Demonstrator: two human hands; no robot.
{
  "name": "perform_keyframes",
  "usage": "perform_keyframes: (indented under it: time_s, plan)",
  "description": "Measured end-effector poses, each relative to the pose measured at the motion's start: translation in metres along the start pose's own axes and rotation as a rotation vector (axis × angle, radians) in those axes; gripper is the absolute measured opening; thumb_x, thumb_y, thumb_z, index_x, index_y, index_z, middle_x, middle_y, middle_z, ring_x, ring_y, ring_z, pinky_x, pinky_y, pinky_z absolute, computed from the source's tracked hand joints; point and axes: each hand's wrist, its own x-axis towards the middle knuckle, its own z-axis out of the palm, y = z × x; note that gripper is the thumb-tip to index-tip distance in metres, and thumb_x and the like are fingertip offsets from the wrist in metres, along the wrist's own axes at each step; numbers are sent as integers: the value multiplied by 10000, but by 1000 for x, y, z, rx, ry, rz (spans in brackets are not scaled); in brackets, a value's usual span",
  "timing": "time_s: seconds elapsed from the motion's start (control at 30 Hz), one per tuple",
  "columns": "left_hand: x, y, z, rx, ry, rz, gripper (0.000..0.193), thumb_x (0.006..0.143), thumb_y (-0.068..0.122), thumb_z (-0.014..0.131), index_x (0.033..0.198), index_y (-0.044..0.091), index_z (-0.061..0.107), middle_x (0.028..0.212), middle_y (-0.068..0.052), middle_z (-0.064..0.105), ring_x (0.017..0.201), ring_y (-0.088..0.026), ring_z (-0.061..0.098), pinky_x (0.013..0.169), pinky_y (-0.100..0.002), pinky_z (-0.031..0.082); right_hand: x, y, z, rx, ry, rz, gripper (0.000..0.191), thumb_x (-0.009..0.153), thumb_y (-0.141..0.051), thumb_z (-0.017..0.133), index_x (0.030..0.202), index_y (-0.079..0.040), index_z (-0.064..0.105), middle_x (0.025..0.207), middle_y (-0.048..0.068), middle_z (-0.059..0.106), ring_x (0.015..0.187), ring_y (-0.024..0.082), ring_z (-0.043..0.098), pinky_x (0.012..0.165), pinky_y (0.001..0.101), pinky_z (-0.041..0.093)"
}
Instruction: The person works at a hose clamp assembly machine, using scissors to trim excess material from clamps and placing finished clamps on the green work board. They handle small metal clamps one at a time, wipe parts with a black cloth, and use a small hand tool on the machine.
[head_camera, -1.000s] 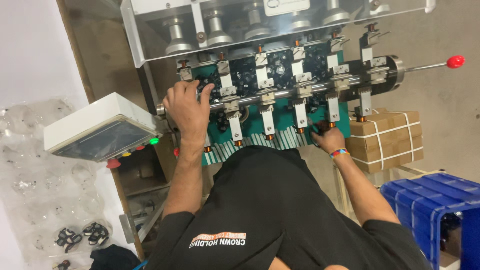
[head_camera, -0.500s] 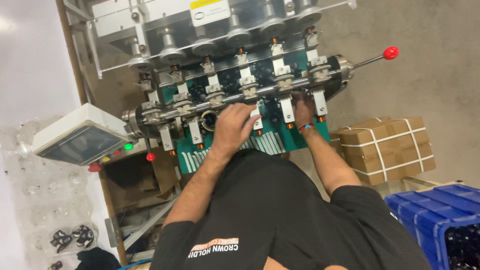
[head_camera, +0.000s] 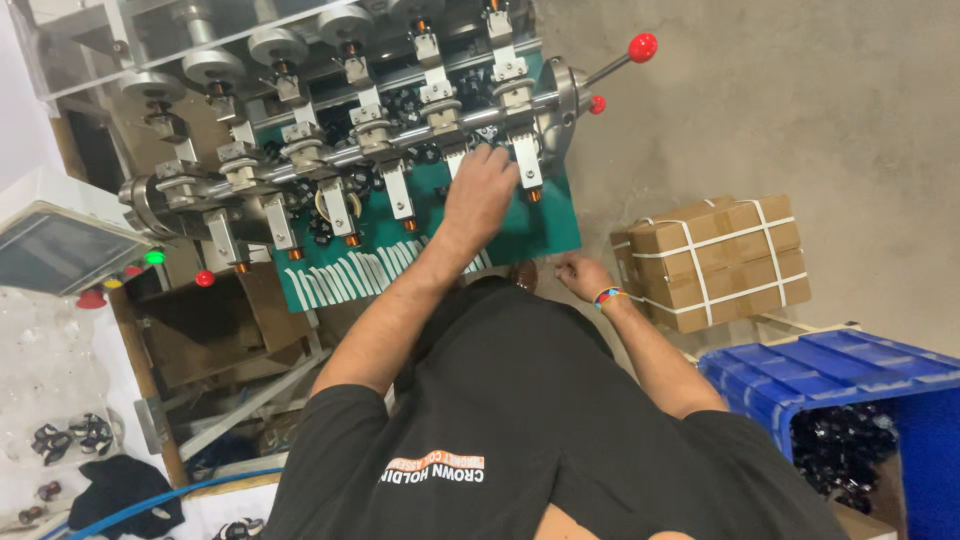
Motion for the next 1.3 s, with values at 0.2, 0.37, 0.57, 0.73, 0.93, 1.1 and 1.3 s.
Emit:
perform_keyframes:
  time_s: [0.2, 0.37, 0.57, 0.73, 0.93, 1.1, 1.3]
  plan:
    - [-80, 30, 24, -831, -15, -832, 248, 980, 282, 643, 1006, 53, 735, 634, 11, 630, 581, -101, 638, 555, -270, 476, 8, -5, -44, 136, 52, 30, 349, 902, -261, 710, 1189, -62, 697, 1075, 134, 760, 982, 247, 745, 862, 384, 572]
    - [-65, 29, 95, -1552, -273, -1106, 304, 1040, 341, 605, 981, 58, 702, 655, 62, 518, 563, -57, 468, 499, -236, 386, 33, -56, -62, 198, 209, -441, 329, 1090, -248, 611, 1324, -20, 653, 1283, 176, 636, 1184, 308, 632, 980, 407, 510]
    - [-53, 33, 118, -1674, -506, -1018, 263, 1038, 255, 617, 996, 11, 707, 656, 20, 567, 551, -87, 512, 486, -262, 397, 57, -90, -49, 837, -169, -1, 379, 1063, -407, 474, 1178, -82, 634, 1016, -11, 619, 875, 106, 597, 699, 280, 511]
    - [-104, 24, 78, -1164, -163, -724, 277, 952, 123, 633, 1210, 31, 679, 848, -42, 727, 758, -135, 699, 683, -281, 567, 65, -91, -12, 872, 45, 75, 342, 1062, -403, 466, 982, -93, 588, 732, -45, 455, 590, 62, 439, 528, 258, 416]
    - [-139, 12, -1, -920, 80, -423, 361, 942, 98, 691, 1301, 88, 658, 1208, -96, 693, 1102, -212, 700, 866, -336, 567, 59, -99, 5, 941, 115, 184, 367, 1042, -436, 484, 899, -107, 561, 656, -63, 417, 532, 58, 381, 474, 254, 329]
    - [-164, -31, -28, -850, 56, 10, 421, 915, 96, 766, 1317, 81, 642, 1395, -146, 612, 1280, -313, 617, 1044, -402, 530, 3, -133, 32, 1199, -706, 428, 492, 1027, -581, 437, 790, -154, 496, 597, -99, 334, 463, 35, 314, 423, 218, 260]
    - [-237, -84, -34, -1297, -217, -338, 388, 940, 80, 757, 1319, 86, 673, 1260, -61, 723, 1113, -162, 739, 955, -316, 611, -5, -193, 85, 1215, -812, 460, 498, 1024, -602, 429, 762, -179, 426, 602, -92, 303, 455, 29, 256, 400, 210, 201]
